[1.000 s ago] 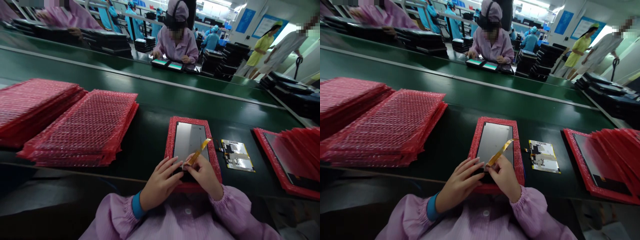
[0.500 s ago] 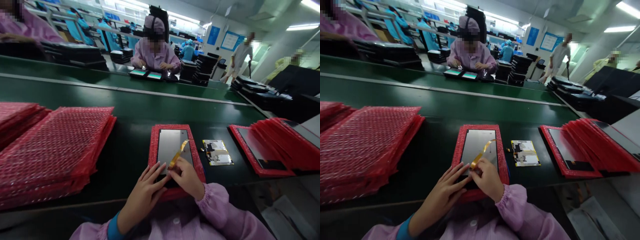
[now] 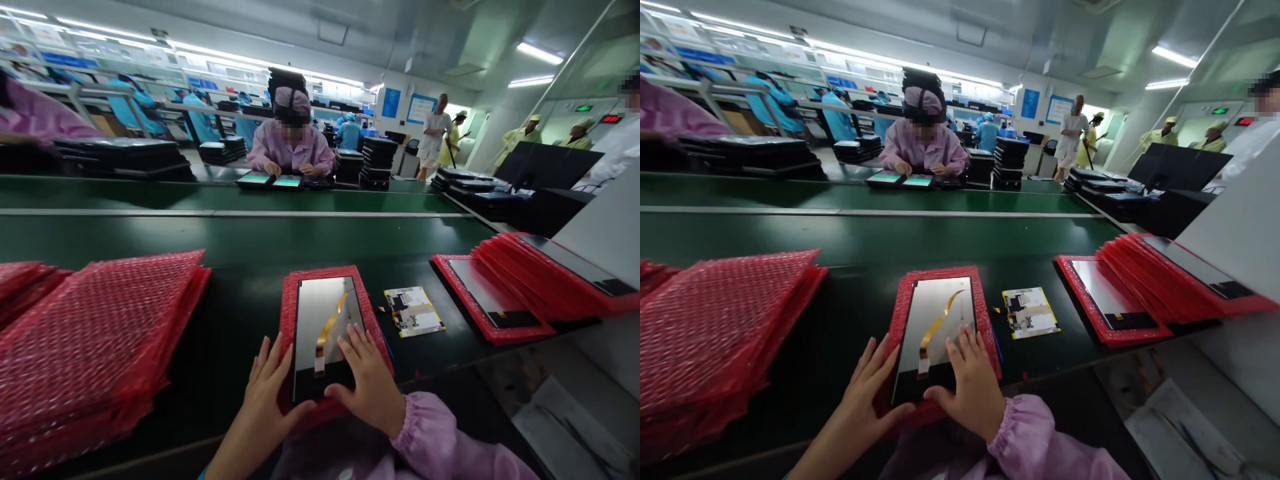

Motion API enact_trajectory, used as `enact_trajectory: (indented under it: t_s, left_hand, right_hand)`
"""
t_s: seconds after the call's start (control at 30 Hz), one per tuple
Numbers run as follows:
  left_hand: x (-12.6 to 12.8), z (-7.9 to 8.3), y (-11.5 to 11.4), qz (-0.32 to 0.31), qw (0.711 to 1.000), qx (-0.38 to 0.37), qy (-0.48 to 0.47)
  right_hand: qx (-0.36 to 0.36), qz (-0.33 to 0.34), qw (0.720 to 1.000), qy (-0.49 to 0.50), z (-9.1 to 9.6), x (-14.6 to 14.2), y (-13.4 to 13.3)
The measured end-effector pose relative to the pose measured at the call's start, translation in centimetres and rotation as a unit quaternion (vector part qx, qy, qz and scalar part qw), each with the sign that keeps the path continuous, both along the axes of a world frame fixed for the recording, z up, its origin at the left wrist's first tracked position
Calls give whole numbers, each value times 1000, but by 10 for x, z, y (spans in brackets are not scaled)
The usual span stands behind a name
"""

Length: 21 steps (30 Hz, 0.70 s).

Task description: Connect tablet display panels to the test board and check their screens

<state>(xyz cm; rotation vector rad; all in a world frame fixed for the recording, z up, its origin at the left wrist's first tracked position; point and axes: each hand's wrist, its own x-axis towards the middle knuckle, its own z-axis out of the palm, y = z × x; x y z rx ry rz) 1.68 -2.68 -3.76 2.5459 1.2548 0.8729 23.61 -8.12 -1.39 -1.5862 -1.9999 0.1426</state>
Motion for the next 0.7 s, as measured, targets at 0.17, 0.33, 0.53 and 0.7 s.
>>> enact_trajectory:
  t_s: [0.17,0.33,0.53,0.7]
  left_hand:
    - [1,22,-4,-41,998,-37,-7]
    - [0,31,-4,-71,995,-71,-23]
    - [2,37,1,-95,983,-130,-88]
    - [7,36,-3,-115,878,-348,-306]
  right_hand:
    - [9,13,999,43,0,2,-1]
    - [65,15,998,18,-18,9,2]
    - [190,-37,965,177,-8,25,-8]
    - [67,-174,871,455,27,20,-25]
